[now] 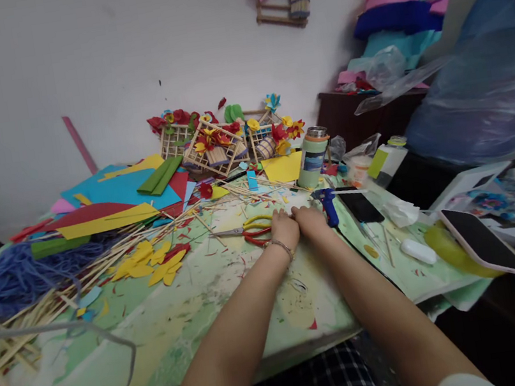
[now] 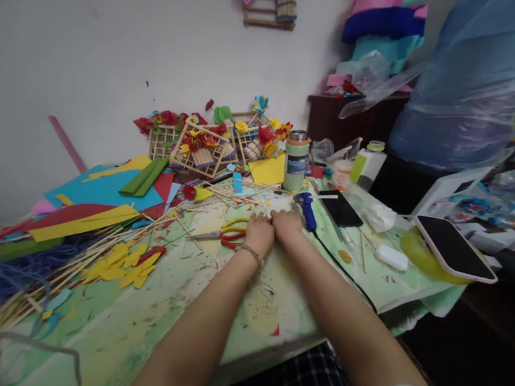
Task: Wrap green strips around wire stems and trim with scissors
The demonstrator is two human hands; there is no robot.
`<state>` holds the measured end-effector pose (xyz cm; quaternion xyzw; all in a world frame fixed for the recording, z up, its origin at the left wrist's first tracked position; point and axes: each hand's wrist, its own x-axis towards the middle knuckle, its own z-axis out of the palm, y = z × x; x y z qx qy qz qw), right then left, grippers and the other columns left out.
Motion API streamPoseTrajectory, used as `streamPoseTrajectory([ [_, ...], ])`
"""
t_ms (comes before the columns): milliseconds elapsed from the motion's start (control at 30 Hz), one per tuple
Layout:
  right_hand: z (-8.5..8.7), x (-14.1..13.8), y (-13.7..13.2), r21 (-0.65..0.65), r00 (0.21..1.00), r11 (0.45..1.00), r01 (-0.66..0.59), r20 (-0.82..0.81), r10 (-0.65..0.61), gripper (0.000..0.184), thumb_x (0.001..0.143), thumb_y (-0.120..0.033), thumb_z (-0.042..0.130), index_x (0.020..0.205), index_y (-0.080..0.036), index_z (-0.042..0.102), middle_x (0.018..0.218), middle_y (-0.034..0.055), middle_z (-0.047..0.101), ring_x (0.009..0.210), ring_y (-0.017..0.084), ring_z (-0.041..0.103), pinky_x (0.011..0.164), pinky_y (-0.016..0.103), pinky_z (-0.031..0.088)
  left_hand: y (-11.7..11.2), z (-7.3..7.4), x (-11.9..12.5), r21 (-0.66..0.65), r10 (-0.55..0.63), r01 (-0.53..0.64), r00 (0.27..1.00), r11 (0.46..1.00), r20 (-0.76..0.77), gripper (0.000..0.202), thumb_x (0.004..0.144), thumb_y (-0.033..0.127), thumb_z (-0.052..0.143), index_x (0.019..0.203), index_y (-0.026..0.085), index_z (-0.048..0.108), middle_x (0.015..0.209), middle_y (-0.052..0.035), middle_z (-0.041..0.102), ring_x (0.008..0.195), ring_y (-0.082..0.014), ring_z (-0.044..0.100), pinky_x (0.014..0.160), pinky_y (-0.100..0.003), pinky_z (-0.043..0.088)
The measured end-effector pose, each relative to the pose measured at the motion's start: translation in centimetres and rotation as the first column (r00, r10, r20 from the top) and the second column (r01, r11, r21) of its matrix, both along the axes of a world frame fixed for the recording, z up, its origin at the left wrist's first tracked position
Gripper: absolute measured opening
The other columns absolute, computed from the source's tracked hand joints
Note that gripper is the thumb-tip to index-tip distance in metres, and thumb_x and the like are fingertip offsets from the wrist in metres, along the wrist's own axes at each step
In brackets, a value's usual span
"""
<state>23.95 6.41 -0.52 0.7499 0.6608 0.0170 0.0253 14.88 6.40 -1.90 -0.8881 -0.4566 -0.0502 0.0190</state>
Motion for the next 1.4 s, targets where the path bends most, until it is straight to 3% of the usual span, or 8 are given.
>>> streamPoseTrajectory([
  [167,0.0,0.0,0.1,-0.009,1.0,1.0,0.001,0.021,-0.001,0.032,0.094,-0.027,0.033,0.116,-0.017,0.054,0.111,0.0168,0.063,0.107,0.029,0.058,0.081,0.037,0.044,-0.2,0.1,0.3,0.002,0.003,-0.003,1.0,1.0,-0.014,0.039,0.087,0.007,0.033,0.115,-0.001,0.061,0.124,-0.0245,0.056,0.126,-0.0286,0.042,0.106,-0.044,0.02],
  [433,-0.8,-0.4,0.6,0.029,0.999,0.999,0.031,0.032,-0.032,0.032,0.093,-0.023,0.032,0.114,-0.016,0.055,0.109,0.0173,0.064,0.104,0.028,0.06,0.079,0.035,0.044,0.2,-0.1,0.0,0.0,0.009,-0.009,1.0,1.0,-0.01,0.04,0.087,0.006,0.033,0.115,0.003,0.061,0.12,-0.022,0.059,0.118,-0.0277,0.046,0.1,-0.044,0.027],
  [667,-1.1,-0.6,0.7,0.067,0.997,0.996,0.055,0.047,-0.058,0.035,0.093,-0.021,0.03,0.11,-0.013,0.059,0.108,0.0199,0.063,0.104,0.03,0.059,0.08,0.036,0.043,0.1,0.0,0.3,-0.02,0.048,-0.048,0.998,0.999,-0.029,0.042,0.088,0.005,0.031,0.118,0.004,0.06,0.126,-0.0217,0.056,0.121,-0.0279,0.044,0.101,-0.045,0.025],
  [900,-0.8,0.2,0.3,0.029,0.999,0.999,0.024,0.033,-0.025,0.034,0.094,-0.031,0.032,0.114,-0.015,0.055,0.112,0.018,0.062,0.107,0.029,0.058,0.081,0.036,0.043,-0.6,0.2,1.3,-0.04,0.118,-0.12,0.992,0.992,-0.055,0.042,0.088,0.004,0.033,0.121,-0.003,0.056,0.129,-0.0271,0.051,0.128,-0.0326,0.04,0.104,-0.048,0.02],
  [1167,-0.8,0.6,0.7,-0.015,1.0,1.0,0.027,-0.001,-0.027,0.037,0.094,-0.035,0.033,0.117,-0.013,0.051,0.116,0.0204,0.059,0.108,0.029,0.058,0.084,0.039,0.044,-0.7,0.3,1.4,-0.05,0.105,-0.108,0.992,0.993,-0.065,0.039,0.088,0.004,0.035,0.119,-0.004,0.058,0.126,-0.0282,0.053,0.128,-0.0327,0.04,0.104,-0.048,0.021],
  [1400,-1.0,0.5,0.3,0.026,0.999,0.999,0.027,-0.027,-0.026,0.037,0.093,-0.032,0.033,0.116,-0.008,0.051,0.114,0.0221,0.06,0.106,0.032,0.059,0.082,0.039,0.045,-0.9,0.1,1.5,-0.045,0.126,-0.129,0.99,0.991,-0.063,0.041,0.089,0.004,0.033,0.123,-0.005,0.054,0.13,-0.0258,0.051,0.131,-0.0304,0.038,0.108,-0.044,0.021],
])
